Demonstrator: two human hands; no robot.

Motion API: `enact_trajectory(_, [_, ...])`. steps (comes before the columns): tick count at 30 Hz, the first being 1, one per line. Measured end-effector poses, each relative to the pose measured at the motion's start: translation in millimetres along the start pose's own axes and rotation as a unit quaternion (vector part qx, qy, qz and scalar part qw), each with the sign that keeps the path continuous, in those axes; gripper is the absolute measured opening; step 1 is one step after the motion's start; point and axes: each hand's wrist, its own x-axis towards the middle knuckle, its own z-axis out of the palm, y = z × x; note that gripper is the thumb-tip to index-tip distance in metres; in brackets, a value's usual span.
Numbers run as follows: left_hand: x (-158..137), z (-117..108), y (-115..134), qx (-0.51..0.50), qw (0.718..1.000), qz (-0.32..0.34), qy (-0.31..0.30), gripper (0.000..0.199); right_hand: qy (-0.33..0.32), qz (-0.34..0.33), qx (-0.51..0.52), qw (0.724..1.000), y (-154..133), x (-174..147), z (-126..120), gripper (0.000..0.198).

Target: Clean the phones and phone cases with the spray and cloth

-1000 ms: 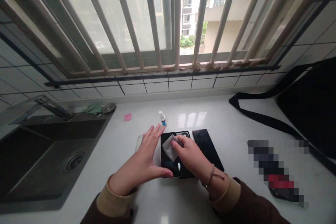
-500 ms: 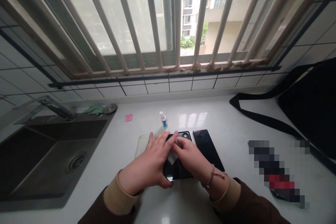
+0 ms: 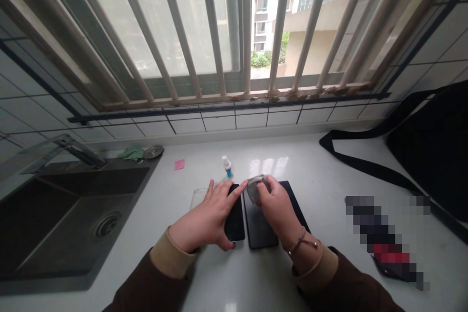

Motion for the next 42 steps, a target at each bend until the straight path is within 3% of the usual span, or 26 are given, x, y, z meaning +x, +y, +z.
enact_trajectory(11, [5.0,4.2,-16.2,-0.017,0.999,-0.001,-0.033,0.16,0.055,-0.05,-0.091,0.993,-9.8,2.6,-7.1,0.024])
enact_trajectory(25, [2.5,8.6,-23.2,-0.064,0.997,-0.005,-0.038,0.155,0.046,-0.098,-0.165,0.98,-6.2,3.7,-5.8,0.023])
enact_trajectory(28, [2.0,10.7,-24.2,-0.057,0.998,-0.011,-0.039,0.156,0.024,-0.12,-0.22,0.968,-3.1,3.9,-3.9,0.019])
enact_trajectory(33, [1.2,15.0,-25.9,-0.057,0.998,-0.017,-0.036,0.155,0.024,-0.156,-0.354,0.922,11.0,3.7,0.6,0.017])
enact_trajectory(38, [-1.2,15.8,-25.7,-0.054,0.997,-0.027,-0.047,0.155,0.018,-0.167,-0.415,0.894,21.0,6.4,0.3,0.018])
enact_trajectory(40, [-3.3,10.0,-21.8,-0.052,0.998,-0.025,-0.028,0.147,0.007,-0.161,-0.428,0.89,22.1,8.1,-0.2,0.018])
enact_trajectory(42, [-5.1,-0.7,-13.7,-0.051,0.998,-0.013,0.019,0.118,-0.001,-0.152,-0.437,0.887,21.8,9.3,-0.4,0.017])
